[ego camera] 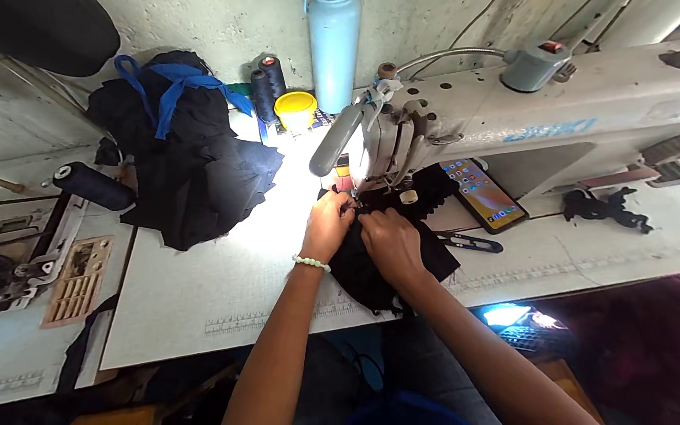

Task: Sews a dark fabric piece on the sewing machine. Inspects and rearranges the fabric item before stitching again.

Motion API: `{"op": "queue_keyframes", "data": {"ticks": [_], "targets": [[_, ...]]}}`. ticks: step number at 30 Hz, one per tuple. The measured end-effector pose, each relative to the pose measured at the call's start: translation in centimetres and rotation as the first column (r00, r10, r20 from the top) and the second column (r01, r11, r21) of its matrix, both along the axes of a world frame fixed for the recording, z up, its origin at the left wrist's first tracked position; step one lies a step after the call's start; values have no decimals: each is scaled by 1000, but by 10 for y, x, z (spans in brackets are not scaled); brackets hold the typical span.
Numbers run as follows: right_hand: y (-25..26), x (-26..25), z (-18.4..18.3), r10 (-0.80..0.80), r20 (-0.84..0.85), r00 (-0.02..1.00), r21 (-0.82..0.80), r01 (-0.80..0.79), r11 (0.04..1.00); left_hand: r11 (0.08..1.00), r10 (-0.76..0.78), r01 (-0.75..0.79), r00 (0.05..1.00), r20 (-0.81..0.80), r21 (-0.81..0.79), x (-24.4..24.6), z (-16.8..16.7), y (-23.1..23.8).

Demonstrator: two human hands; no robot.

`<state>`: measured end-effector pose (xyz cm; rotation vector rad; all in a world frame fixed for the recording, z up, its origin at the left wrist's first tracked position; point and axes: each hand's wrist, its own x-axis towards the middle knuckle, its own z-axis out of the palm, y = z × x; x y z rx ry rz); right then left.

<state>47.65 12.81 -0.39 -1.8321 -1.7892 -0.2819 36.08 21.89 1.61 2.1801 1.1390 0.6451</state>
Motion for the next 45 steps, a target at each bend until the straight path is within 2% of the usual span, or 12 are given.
{"op": "queue_keyframes", "data": {"ticks": [3, 5, 7, 10, 19, 24, 28, 31, 35, 37, 42, 45], "targets": [[-17, -8, 1, 18, -13, 1000, -27, -19, 999, 1000, -20, 20, 1000, -2, 7, 1, 5, -1], [-18, -10, -2, 14, -24, 1000, 0, -14, 1000, 980, -53, 53, 999, -7, 192, 2, 6, -7], [-17, -10, -5, 21, -11, 1000, 35, -20, 999, 905, -141, 144, 989, -36, 400, 0, 4, -12], [-21, -8, -5, 30, 4, 1000, 26, -30, 999, 810, -223, 277, 961, -166, 517, -10, -10, -12], [-75, -14, 5, -26, -220, 975, 22, 32, 999, 845, -239, 288, 957, -163, 450, -25, -13, -11], [-79, -14, 7, 27, -201, 979, 55, -16, 998, 836, -184, 258, 963, -196, 485, -21, -13, -14], [-78, -11, 1, 39, -181, 983, -42, -47, 998, 816, -139, 235, 967, -215, 528, -18, -14, -19], [-73, -4, 12, 63, -294, 954, -134, -107, 985, 796, -136, 257, 958, -251, 549, -13, -9, -19], [-69, 6, 23, 93, -421, 902, -28, -115, 993, 747, -150, 282, 954, -261, 602, -11, -9, -11], [-69, 6, 28, 66, -461, 885, -46, -98, 994, 750, -179, 276, 960, -216, 602, -13, -11, -6], [-67, -4, 29, -51, -397, 916, -205, -34, 978, 798, -187, 269, 961, -203, 540, -16, -11, -7], [-59, -5, 27, -53, -250, 967, -135, 19, 991, 806, -158, 269, 956, -247, 527, -14, -11, -8]]}}
